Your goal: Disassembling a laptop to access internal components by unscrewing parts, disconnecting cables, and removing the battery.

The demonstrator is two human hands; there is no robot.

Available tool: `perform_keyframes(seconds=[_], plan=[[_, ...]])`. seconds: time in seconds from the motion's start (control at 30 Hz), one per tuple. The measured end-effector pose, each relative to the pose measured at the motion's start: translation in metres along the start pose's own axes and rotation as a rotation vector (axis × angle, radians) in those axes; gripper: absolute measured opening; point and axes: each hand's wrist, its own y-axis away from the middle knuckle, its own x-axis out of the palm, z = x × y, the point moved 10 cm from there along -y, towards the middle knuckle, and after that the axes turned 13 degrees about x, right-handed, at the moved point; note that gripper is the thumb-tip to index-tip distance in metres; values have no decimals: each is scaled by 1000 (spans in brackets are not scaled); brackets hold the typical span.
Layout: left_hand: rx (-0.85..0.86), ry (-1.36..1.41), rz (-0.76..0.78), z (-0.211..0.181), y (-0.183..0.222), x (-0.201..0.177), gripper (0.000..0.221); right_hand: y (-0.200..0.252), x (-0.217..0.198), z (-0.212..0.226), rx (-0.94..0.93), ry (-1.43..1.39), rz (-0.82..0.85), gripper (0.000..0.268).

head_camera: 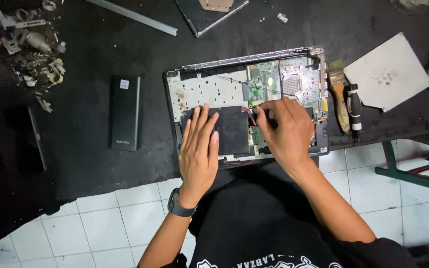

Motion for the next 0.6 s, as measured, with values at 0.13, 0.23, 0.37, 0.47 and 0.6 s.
perform_keyframes(seconds=[0.13,0.23,0.37,0.47,0.6], plan=[[1,-11,-3,0,0,0,37,0,1,-1,-1,8,-5,5],[4,-5,-12,-2,-1,-1,35,1,3,-3,2,11,-7,5],[1,2,-14,-2,-2,-1,35,0,2,-3,8,10,-11,6],[-4,-3,-14,-1,-2,-1,35,0,2,-3,1,21,-16,6],[-10,1,-12,-1,-2,0,35,2,2,0,-35,47,-42,6]])
